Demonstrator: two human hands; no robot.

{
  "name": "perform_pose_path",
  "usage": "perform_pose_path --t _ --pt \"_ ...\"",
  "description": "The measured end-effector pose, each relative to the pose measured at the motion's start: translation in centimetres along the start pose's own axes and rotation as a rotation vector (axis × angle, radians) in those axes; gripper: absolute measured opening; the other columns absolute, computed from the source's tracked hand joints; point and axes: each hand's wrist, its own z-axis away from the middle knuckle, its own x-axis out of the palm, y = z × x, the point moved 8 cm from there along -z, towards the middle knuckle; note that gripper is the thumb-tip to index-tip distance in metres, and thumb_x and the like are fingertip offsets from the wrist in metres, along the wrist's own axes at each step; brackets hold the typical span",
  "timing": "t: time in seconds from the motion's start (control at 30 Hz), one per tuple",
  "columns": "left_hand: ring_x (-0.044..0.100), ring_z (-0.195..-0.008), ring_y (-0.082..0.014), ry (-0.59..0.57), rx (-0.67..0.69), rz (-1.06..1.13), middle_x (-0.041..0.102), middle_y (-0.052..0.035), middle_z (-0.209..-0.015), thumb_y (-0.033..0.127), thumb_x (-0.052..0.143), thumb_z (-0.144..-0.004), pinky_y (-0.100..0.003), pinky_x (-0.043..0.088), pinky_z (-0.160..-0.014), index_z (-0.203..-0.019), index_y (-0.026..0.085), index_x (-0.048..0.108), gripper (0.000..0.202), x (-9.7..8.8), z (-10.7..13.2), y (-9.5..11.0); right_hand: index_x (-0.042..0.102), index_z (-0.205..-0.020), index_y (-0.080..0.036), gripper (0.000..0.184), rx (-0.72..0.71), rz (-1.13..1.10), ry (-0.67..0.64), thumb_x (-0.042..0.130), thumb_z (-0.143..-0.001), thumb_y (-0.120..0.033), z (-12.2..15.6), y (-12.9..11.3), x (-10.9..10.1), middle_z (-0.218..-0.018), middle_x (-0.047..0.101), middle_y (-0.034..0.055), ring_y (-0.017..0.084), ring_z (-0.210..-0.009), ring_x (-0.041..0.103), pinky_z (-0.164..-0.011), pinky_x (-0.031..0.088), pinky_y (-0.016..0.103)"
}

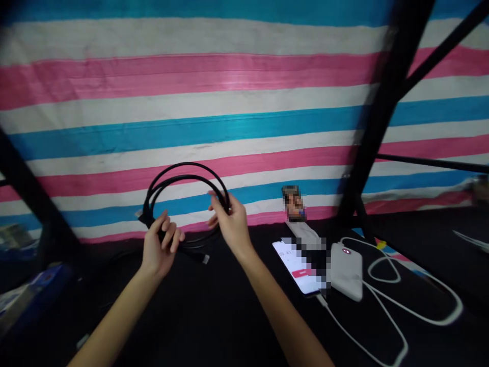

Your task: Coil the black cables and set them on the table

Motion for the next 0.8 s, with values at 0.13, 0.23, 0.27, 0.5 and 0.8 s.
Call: perform_pose_path --t 0.13,0.23,0.27,0.5,0.8 --pt "0.015 -0.023 -0.0037 -0.021 0.035 -0.184 0.021 0.0106 -0.029 0.035 0.055 -0.079 -0.021 0.027 -0.033 -0.043 0.021 0.029 0.046 -1.0 -0.6 0.9 0.041 -0.127 -0.027 0.061 -0.014 0.230 0.092 0.066 -0.072 -0.037 0.0 0.4 -0.4 -0.091 0.060 -0.0003 0.008 -0.043 0.057 -0.039 0.049 0.022" --pt "0.022 -0.021 -0.0050 -0.076 0.001 -0.362 0.024 0.0087 -0.026 0.031 0.063 -0.073 -0.023 0.032 -0.034 -0.035 0.022 0.031 0.050 -1.2 -0.7 1.3 0.051 -0.117 -0.023 0.046 -0.030 0.439 0.085 0.064 -0.074 -0.034 0.7 -0.3 -0.1 -0.075 0.062 -0.0017 0.007 -0.036 0.050 -0.037 0.045 0.023" --pt "0.026 -0.021 -0.0056 -0.092 -0.007 -0.410 0.026 0.0079 -0.025 0.030 0.064 -0.072 -0.024 0.035 -0.035 -0.034 0.022 0.033 0.051 -1.3 -0.7 1.4 0.056 -0.105 -0.020 0.034 -0.024 0.485 0.061 0.063 -0.075 -0.034 0.8 -0.4 0.1 -0.066 0.061 -0.0026 0.008 -0.034 0.049 -0.037 0.044 0.023" --pt "0.025 -0.024 -0.0044 -0.110 -0.025 -0.444 0.026 0.0084 -0.026 0.021 0.066 -0.069 -0.024 0.038 -0.041 -0.033 0.022 0.035 0.047 -2.0 -0.8 1.9 0.045 -0.047 -0.020 0.040 0.190 0.722 -0.158 0.048 -0.083 -0.037 0.9 2.2 0.5 -0.034 0.049 0.0009 0.017 -0.038 0.058 -0.044 0.042 0.026" --pt "0.013 -0.032 -0.0032 0.016 -0.169 -0.330 0.019 0.0139 -0.038 0.024 0.059 -0.079 -0.018 0.023 -0.035 -0.050 0.018 0.034 0.039 -6.4 -3.8 -3.3 0.054 -0.104 -0.018 0.028 0.174 0.623 -0.204 0.051 -0.083 -0.036 0.6 5.3 0.8 -0.053 0.053 -0.0046 0.015 -0.038 0.058 -0.039 0.042 0.023"
